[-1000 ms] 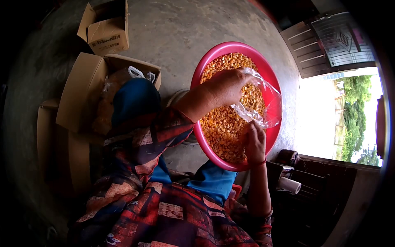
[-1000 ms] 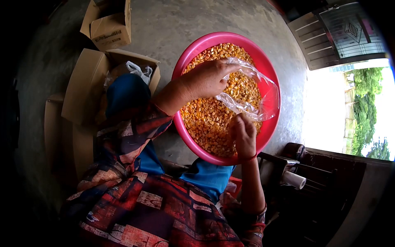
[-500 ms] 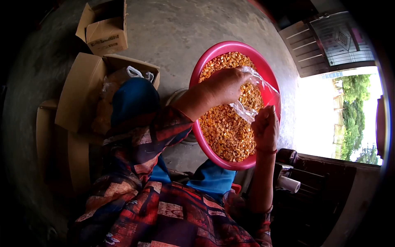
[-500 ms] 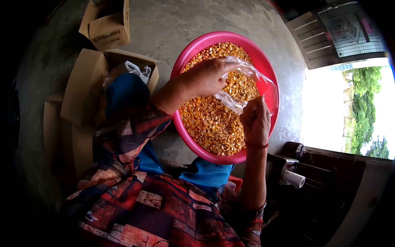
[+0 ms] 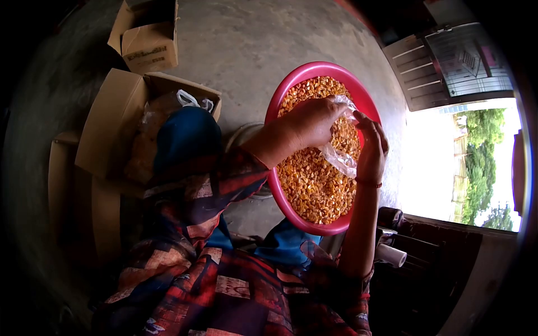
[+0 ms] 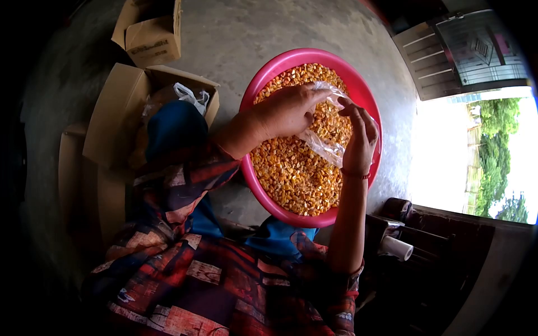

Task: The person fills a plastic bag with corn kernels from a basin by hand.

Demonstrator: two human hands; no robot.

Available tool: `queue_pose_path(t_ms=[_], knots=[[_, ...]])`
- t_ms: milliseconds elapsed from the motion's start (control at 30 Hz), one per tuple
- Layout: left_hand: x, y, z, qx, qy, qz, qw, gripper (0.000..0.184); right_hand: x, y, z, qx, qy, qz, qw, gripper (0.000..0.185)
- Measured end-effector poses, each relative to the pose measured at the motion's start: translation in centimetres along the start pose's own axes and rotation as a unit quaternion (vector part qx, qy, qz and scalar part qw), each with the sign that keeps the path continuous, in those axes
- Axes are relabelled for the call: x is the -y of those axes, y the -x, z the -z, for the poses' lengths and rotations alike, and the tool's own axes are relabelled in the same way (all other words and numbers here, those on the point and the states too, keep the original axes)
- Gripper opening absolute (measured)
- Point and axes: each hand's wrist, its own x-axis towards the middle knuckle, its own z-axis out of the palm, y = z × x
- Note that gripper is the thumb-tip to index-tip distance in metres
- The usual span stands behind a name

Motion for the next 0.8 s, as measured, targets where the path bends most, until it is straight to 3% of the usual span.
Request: queue_pose_path(t_ms=[100, 133, 167, 233, 267, 367, 400, 433, 600, 700, 800], knots=[[0.2, -0.1, -0.4, -0.01, -0.025, 0.012, 1.0, 0.052, 1.9, 2.6, 0.4, -0.004, 0.054, -0.012, 0.998, 0.021], [0.1, 0.0, -0.3, -0.005, -0.025, 0.015, 1.0, 0.051, 1.3, 2.9, 1.8, 0.039, 0.08, -0.036, 0.995, 0.021], [0.4, 0.0, -0.5, -0.003, -0.027, 0.01, 1.0, 0.051, 0.7, 3.5, 2.6, 0.01, 0.121, -0.115, 0.986, 0.027], [0.9, 0.0, -1.0, -0.048, -0.041, -0.03, 0.998, 0.051, 0.8, 4.8, 3.0, 0.035, 0.24, -0.01, 0.97, 0.039], [1.2, 0.0, -1.2, -0.027, -0.032, -0.006, 0.999, 0.05, 0.6, 5.0, 3.2, 0.055, 0.366, 0.147, 0.917, 0.052], [0.9, -0.2, -0.9, -0.02, -0.043, -0.011, 0.999, 0.051, 2.3, 7.3, 4.2, 0.09, 0.43, 0.119, 0.89, 0.026], [1.1, -0.2, -1.1, -0.023, -0.052, -0.004, 0.998, 0.052, 2.4, 7.8, 4.7, 0.111, 0.423, 0.095, 0.894, 0.01], [1.2, -0.3, -1.3, -0.018, -0.059, -0.013, 0.998, 0.052, 2.9, 8.6, 4.8, 0.097, 0.429, 0.092, 0.893, 0.005], [1.8, -0.6, -0.8, -0.051, -0.059, -0.05, 0.996, 0.049, 6.8, 10.2, 3.7, 0.064, 0.42, 0.14, 0.895, 0.007], [2.5, -0.6, -1.4, -0.078, -0.085, -0.065, 0.991, 0.042, 5.5, 11.7, 3.6, 0.063, 0.404, 0.128, 0.904, 0.006], [2.2, -0.7, -1.0, -0.093, -0.095, -0.048, 0.99, 0.031, 3.0, 14.1, 3.1, 0.045, 0.408, 0.12, 0.904, 0.019]])
